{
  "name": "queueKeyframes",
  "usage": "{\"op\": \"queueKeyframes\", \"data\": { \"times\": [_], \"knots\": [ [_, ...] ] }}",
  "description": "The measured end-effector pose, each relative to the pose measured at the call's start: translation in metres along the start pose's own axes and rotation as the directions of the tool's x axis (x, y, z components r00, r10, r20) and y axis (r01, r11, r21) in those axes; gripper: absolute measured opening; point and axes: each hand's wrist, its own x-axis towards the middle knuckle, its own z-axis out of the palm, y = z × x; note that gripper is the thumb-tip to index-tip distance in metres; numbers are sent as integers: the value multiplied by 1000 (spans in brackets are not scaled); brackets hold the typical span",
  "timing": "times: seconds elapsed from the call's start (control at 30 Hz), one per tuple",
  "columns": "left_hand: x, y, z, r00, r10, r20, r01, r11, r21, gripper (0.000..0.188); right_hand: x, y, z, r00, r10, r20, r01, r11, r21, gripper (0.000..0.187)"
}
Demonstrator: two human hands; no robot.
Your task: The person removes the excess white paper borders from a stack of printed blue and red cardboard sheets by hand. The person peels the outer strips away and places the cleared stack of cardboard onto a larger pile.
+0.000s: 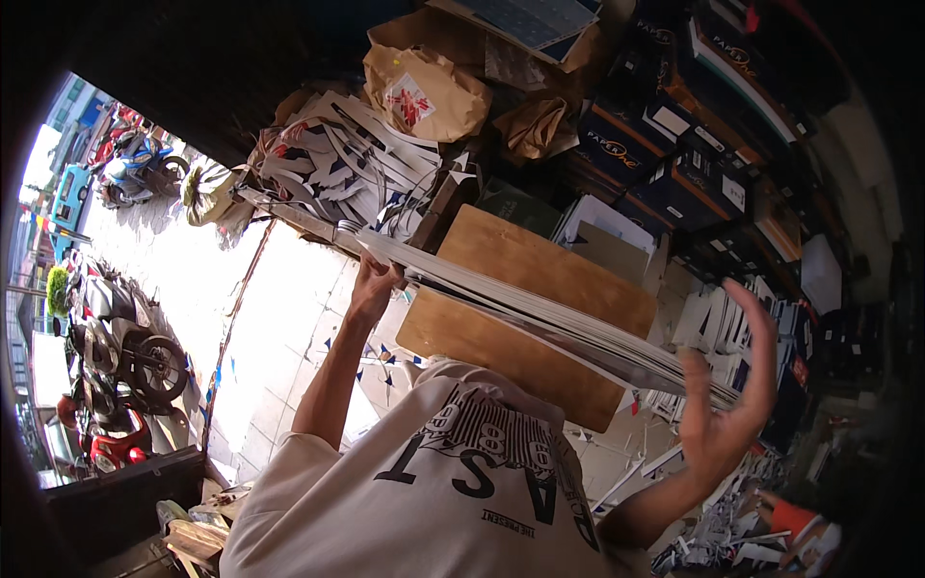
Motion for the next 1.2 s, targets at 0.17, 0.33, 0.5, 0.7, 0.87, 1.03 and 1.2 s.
{"op": "queueKeyframes", "data": {
  "times": [0.17,0.33,0.5,0.7,0.87,1.03,1.2],
  "knots": [
    [-1,5,14,1000,-15,2,14,984,176,40,39,-61,161,856,-105,506,196,972,-130,43],
    [-15,16,14,994,96,56,-109,948,298,44,25,-60,188,830,-264,492,360,927,-110,38],
    [-23,49,36,994,-90,-54,104,919,379,53,41,-64,183,769,-96,632,92,995,39,44],
    [-7,59,14,743,-653,-147,618,586,524,86,47,-57,196,674,28,738,-56,998,13,50],
    [-21,72,45,816,-577,-40,511,687,516,58,35,-58,196,591,123,797,-223,975,16,48],
    [-27,77,42,883,-359,302,151,828,540,52,16,-79,196,759,13,651,-43,999,30,39],
    [-25,82,35,823,-447,352,320,875,363,45,25,-82,192,735,-60,675,46,998,38,35]
  ]
}}
